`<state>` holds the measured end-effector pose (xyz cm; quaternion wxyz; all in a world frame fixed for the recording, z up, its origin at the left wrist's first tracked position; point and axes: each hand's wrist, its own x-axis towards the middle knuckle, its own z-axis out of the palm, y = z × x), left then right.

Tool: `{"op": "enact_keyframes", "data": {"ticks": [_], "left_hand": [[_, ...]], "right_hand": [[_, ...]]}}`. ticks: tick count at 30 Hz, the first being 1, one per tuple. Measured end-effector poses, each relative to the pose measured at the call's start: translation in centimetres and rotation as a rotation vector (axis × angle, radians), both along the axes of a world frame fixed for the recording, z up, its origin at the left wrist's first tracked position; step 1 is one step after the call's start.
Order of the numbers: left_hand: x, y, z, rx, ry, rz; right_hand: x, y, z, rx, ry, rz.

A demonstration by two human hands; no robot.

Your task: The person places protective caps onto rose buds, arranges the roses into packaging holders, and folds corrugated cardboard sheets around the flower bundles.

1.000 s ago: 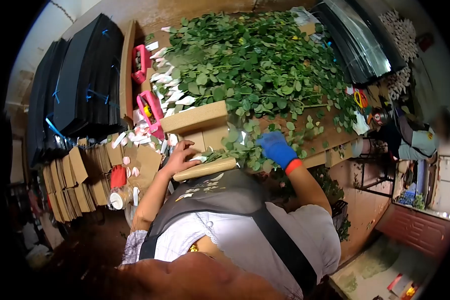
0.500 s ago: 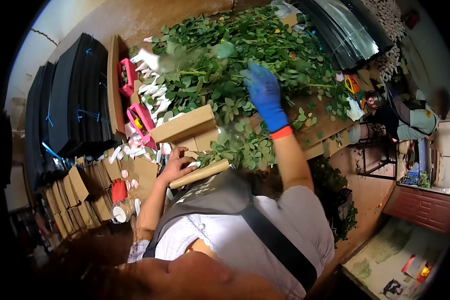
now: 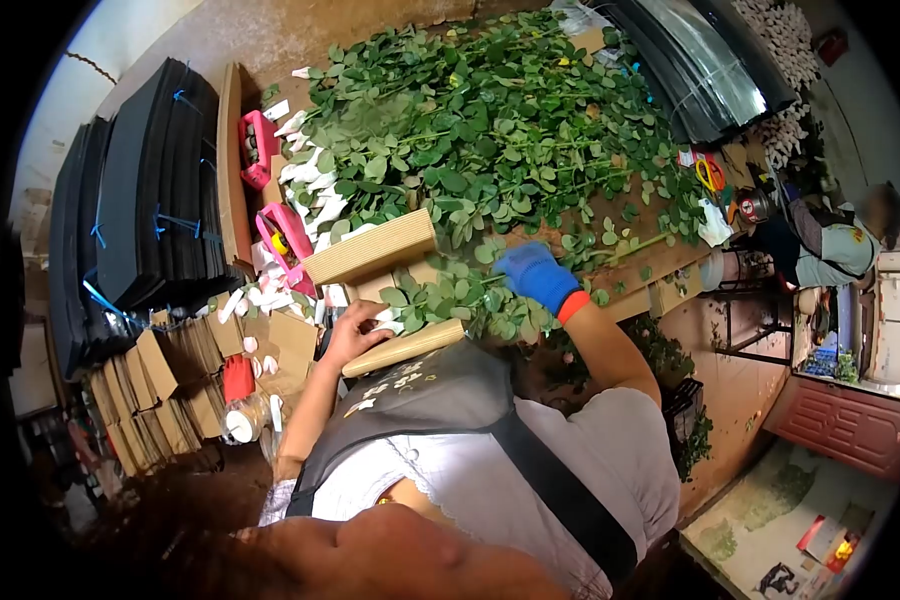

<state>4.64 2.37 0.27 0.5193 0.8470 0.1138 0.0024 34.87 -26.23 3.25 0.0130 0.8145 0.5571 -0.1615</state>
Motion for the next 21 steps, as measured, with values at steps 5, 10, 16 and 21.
{"op": "enact_keyframes", "data": {"ticks": [5,10,16,21], "left_hand": [[0.7,-0.3,1.3,-0.049,0.037,0.027],[1.7,0.4,0.9,0.243,0.000,-0.023],[1.1,-0.8,1.1,0.176,-0.039,0.044],[0.9,-1.1,0.0,0.101,-0.056,0.136]], "right_hand": [[2.6,6.9,4.5,0.510,-0.327,-0.158],[6.2,10.3,3.6,0.181,-0.118,-0.268],[5.6,7.3,11.4,0.992,-0.179,-0.194],[1.7,3.8,15.7,0.854,-0.068,-0.055]]}}
